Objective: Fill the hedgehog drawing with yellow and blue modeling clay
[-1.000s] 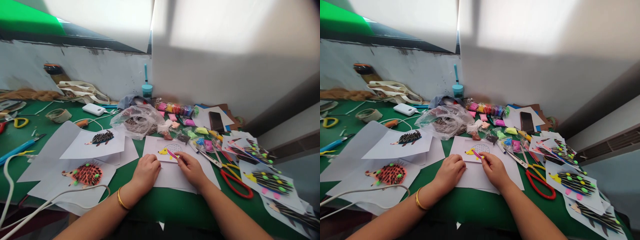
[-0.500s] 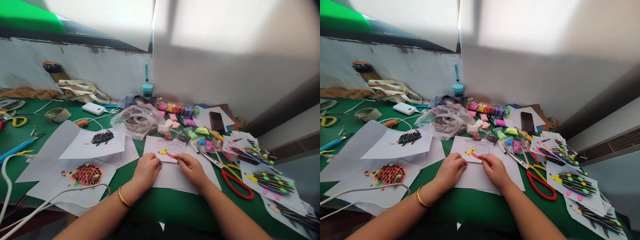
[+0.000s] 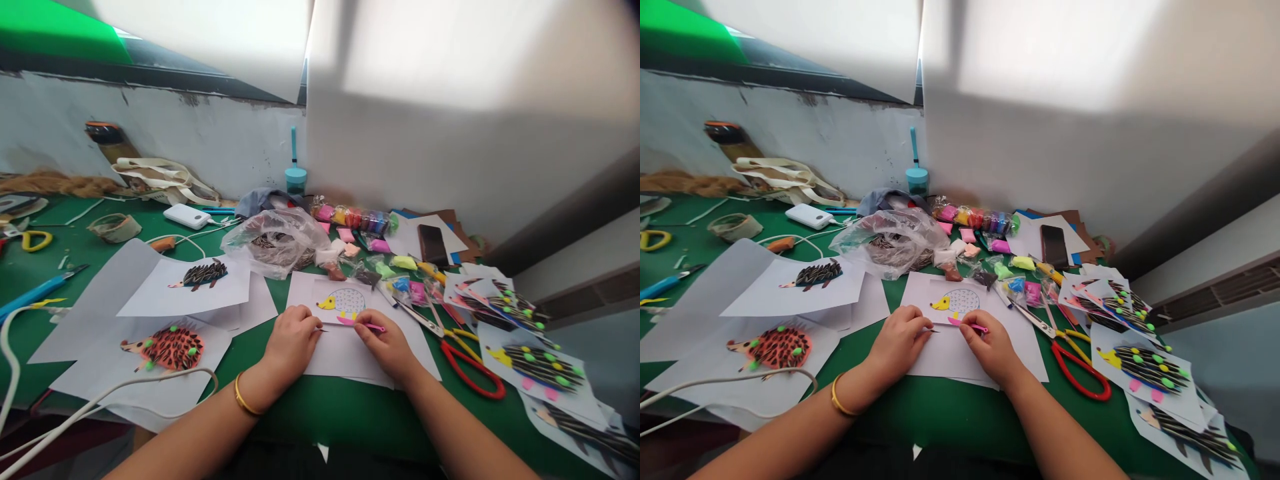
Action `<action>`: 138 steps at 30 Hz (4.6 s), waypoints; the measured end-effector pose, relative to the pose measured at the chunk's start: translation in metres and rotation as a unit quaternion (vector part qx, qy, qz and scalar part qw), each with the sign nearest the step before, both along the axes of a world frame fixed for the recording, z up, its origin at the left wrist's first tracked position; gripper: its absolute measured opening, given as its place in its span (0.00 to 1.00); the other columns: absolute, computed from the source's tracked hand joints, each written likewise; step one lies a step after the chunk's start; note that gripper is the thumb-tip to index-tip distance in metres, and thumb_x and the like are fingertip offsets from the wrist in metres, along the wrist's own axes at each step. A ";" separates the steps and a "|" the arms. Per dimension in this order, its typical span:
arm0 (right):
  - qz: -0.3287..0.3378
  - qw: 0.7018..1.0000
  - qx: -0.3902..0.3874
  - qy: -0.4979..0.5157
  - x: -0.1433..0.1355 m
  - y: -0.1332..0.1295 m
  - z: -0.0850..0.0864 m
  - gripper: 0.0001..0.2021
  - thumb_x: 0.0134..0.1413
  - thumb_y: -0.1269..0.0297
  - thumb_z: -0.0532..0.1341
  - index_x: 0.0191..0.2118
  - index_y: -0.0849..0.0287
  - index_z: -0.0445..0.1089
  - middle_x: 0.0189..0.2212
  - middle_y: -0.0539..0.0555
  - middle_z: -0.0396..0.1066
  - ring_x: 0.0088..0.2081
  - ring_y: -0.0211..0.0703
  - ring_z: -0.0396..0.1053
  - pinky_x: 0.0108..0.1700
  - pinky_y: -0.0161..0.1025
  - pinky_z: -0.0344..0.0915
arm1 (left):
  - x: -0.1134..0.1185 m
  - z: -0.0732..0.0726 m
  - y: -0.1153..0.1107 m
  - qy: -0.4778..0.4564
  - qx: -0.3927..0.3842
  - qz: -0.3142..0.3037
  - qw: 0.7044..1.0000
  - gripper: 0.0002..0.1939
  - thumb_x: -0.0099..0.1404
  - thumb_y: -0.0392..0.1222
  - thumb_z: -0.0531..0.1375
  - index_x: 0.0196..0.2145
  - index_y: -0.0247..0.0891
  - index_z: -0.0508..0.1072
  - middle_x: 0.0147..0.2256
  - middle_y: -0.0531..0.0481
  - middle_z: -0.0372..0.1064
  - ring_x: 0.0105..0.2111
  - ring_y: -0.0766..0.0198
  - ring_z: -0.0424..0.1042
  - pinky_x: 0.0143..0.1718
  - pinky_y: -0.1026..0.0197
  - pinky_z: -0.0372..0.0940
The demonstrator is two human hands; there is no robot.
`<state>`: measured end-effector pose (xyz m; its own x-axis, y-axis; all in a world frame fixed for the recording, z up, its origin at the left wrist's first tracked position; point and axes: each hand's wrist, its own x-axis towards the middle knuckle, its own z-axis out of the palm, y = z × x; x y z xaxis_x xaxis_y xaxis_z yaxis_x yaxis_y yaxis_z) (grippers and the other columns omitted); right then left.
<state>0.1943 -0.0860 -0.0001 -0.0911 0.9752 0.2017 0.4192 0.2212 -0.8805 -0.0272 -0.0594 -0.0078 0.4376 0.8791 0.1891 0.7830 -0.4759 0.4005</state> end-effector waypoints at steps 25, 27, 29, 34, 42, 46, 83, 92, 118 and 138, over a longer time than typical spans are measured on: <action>0.058 0.994 0.009 -0.087 -0.004 -0.003 -0.002 0.12 0.63 0.58 0.55 0.31 0.56 0.69 0.28 0.51 0.71 0.32 0.42 0.68 0.35 0.37 0.64 | -0.003 -0.002 -0.005 -0.010 0.007 -0.030 0.999 0.07 0.64 0.38 0.60 0.40 0.41 0.77 0.40 0.46 0.68 0.43 0.56 0.66 0.47 0.51 0.64; 0.064 0.993 0.015 -0.094 -0.002 -0.003 -0.002 0.13 0.64 0.58 0.53 0.33 0.56 0.70 0.29 0.52 0.72 0.33 0.43 0.69 0.37 0.38 0.64 | -0.003 -0.002 -0.005 -0.013 0.006 -0.028 1.000 0.08 0.64 0.38 0.60 0.41 0.41 0.77 0.40 0.46 0.68 0.43 0.56 0.66 0.47 0.51 0.64; 0.077 0.993 0.020 -0.090 0.000 -0.004 -0.003 0.13 0.66 0.59 0.51 0.40 0.56 0.72 0.31 0.53 0.74 0.34 0.44 0.71 0.39 0.39 0.65 | -0.003 -0.002 -0.005 -0.012 0.011 -0.024 1.000 0.09 0.64 0.38 0.60 0.42 0.41 0.77 0.40 0.46 0.68 0.43 0.56 0.66 0.47 0.51 0.64; 0.066 0.997 0.020 -0.046 0.001 -0.009 -0.004 0.13 0.66 0.62 0.51 0.46 0.56 0.71 0.35 0.54 0.75 0.38 0.44 0.72 0.43 0.40 0.66 | -0.003 -0.001 -0.006 0.008 0.021 -0.025 0.999 0.09 0.66 0.40 0.58 0.41 0.42 0.77 0.40 0.46 0.68 0.42 0.56 0.66 0.46 0.51 0.64; 0.050 0.997 0.009 -0.063 -0.010 -0.015 -0.004 0.07 0.63 0.63 0.55 0.35 0.56 0.67 0.29 0.50 0.70 0.32 0.40 0.67 0.36 0.37 0.63 | -0.003 -0.001 -0.007 -0.005 0.027 -0.034 0.999 0.06 0.65 0.39 0.59 0.36 0.41 0.76 0.39 0.46 0.68 0.42 0.56 0.67 0.45 0.51 0.64; 0.072 0.994 -0.002 -0.084 -0.015 -0.017 -0.003 0.06 0.61 0.68 0.54 0.35 0.55 0.68 0.30 0.49 0.72 0.33 0.40 0.68 0.38 0.37 0.63 | -0.003 -0.001 -0.007 -0.005 0.028 -0.035 0.999 0.06 0.66 0.38 0.58 0.35 0.41 0.76 0.38 0.47 0.68 0.41 0.57 0.67 0.44 0.52 0.64; 0.043 0.988 0.040 -0.144 -0.015 -0.016 -0.016 0.10 0.64 0.65 0.53 0.47 0.55 0.68 0.43 0.55 0.75 0.44 0.45 0.72 0.47 0.43 0.68 | -0.002 0.000 -0.013 0.025 0.029 -0.024 0.999 0.07 0.67 0.39 0.56 0.38 0.41 0.76 0.38 0.47 0.69 0.41 0.56 0.67 0.42 0.51 0.61; 0.060 0.988 0.060 -0.133 -0.016 -0.017 -0.015 0.08 0.59 0.69 0.55 0.42 0.55 0.70 0.37 0.53 0.76 0.39 0.44 0.73 0.43 0.42 0.69 | 0.000 -0.001 -0.010 0.020 0.015 -0.011 1.000 0.07 0.67 0.39 0.57 0.39 0.41 0.76 0.37 0.47 0.69 0.40 0.56 0.67 0.42 0.51 0.61; 0.093 0.965 0.134 -0.206 -0.028 -0.016 -0.022 0.10 0.57 0.75 0.54 0.41 0.55 0.66 0.35 0.54 0.74 0.36 0.45 0.72 0.39 0.42 0.70 | -0.002 -0.005 -0.010 0.016 0.016 -0.010 1.000 0.08 0.66 0.38 0.58 0.41 0.42 0.76 0.39 0.47 0.70 0.41 0.56 0.68 0.43 0.52 0.62; 0.089 0.963 0.130 -0.218 -0.029 -0.014 -0.025 0.11 0.57 0.75 0.53 0.42 0.55 0.66 0.36 0.55 0.74 0.38 0.46 0.72 0.40 0.43 0.70 | -0.002 -0.004 -0.012 0.017 0.023 -0.008 1.000 0.07 0.66 0.39 0.58 0.40 0.43 0.76 0.38 0.48 0.69 0.40 0.57 0.67 0.42 0.52 0.62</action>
<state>0.1654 -0.1001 -0.0247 -0.3835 0.8576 0.3427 0.6712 0.5137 -0.5344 -0.0295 -0.0710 -0.0117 0.4574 0.8631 0.2142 0.7882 -0.5050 0.3516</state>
